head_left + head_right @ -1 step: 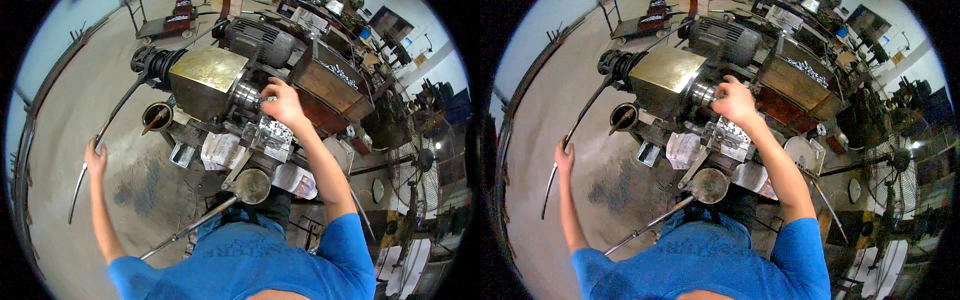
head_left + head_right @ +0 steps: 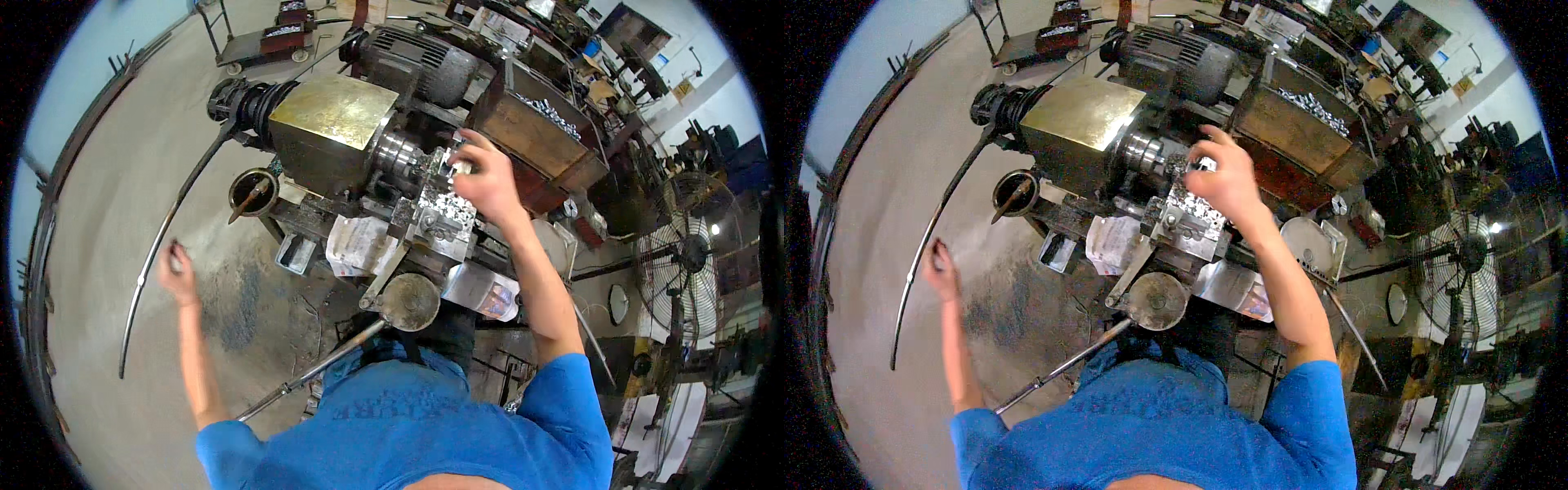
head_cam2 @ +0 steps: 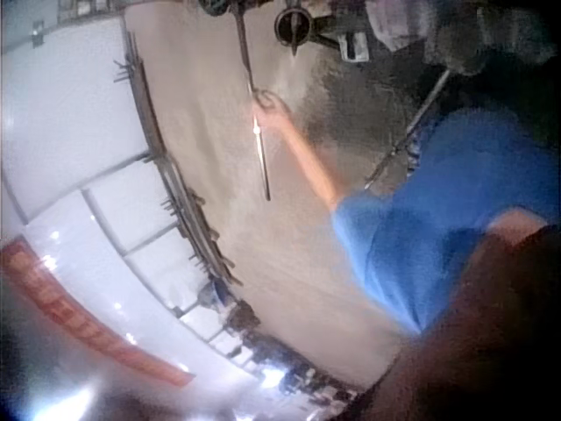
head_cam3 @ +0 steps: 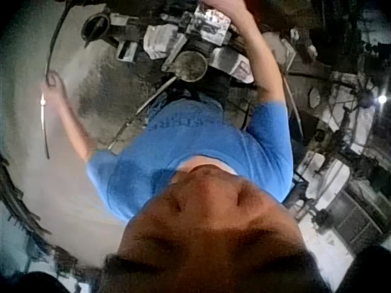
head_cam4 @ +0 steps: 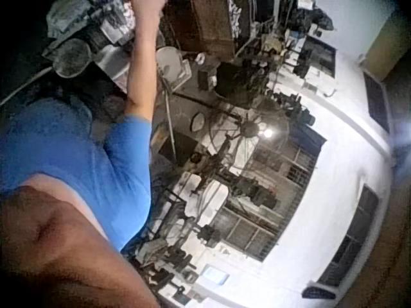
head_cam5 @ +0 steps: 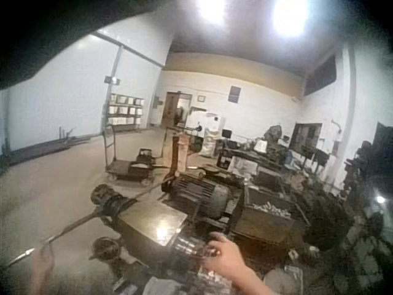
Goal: The person operates a manual lathe machine to shape metal parts, using various handles to control the cutting tool and moving finished components into a wire bin.
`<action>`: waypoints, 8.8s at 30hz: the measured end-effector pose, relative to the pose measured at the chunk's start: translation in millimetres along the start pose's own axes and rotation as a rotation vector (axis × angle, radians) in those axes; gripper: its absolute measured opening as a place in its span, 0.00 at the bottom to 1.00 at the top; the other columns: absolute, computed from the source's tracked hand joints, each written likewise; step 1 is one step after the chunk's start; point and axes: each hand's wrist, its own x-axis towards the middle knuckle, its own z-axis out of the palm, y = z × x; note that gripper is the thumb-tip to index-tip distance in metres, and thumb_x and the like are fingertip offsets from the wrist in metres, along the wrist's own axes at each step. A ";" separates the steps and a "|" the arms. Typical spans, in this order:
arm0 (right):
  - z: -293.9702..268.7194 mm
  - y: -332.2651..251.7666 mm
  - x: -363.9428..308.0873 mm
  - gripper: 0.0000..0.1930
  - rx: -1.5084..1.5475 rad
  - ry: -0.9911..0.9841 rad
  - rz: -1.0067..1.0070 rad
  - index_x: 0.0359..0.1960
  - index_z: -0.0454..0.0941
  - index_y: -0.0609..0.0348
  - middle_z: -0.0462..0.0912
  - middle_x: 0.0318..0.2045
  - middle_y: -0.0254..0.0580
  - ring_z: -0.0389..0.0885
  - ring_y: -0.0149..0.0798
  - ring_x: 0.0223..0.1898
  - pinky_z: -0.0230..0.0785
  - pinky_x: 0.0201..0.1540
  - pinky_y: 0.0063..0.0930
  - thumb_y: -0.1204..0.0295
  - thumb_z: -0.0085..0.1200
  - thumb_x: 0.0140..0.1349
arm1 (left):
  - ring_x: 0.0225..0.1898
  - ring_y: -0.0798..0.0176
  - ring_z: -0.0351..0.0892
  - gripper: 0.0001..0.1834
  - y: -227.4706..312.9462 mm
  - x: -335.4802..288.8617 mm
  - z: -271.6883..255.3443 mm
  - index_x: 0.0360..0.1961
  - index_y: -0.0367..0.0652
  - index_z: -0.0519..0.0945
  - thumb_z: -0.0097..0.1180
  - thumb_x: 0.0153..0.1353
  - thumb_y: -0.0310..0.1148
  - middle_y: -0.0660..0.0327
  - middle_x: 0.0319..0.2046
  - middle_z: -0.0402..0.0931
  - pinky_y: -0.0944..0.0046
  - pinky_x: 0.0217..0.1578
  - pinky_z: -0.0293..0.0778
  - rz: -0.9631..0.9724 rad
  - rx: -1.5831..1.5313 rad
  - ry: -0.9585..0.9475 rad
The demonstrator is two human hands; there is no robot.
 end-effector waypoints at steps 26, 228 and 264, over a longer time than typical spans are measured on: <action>-207.9 223.4 -529.2 0.17 -0.990 -0.212 1.394 0.35 0.73 0.62 0.79 0.30 0.56 0.78 0.56 0.35 0.71 0.37 0.44 0.64 0.53 0.44 | 0.35 0.60 0.79 0.25 166.3 -92.3 13.9 0.51 0.42 0.73 0.60 0.51 0.39 0.52 0.34 0.79 0.63 0.37 0.73 -0.202 0.150 -1.676; 17.7 -3.1 0.4 0.12 -0.140 -0.088 -0.043 0.24 0.75 0.58 0.64 0.56 0.59 0.76 0.59 0.41 0.71 0.43 0.40 0.70 0.55 0.32 | 0.31 0.48 0.77 0.12 64.6 48.5 -15.5 0.36 0.38 0.76 0.55 0.52 0.34 0.49 0.26 0.76 0.56 0.33 0.72 0.271 0.354 -0.136; -108.4 27.4 -516.1 0.18 -0.739 -0.024 1.473 0.30 0.72 0.62 0.76 0.21 0.59 0.75 0.61 0.25 0.68 0.30 0.50 0.66 0.54 0.35 | 0.30 0.55 0.79 0.13 229.8 -174.0 -8.2 0.40 0.40 0.77 0.57 0.52 0.31 0.52 0.28 0.79 0.60 0.34 0.72 -0.095 0.140 -1.648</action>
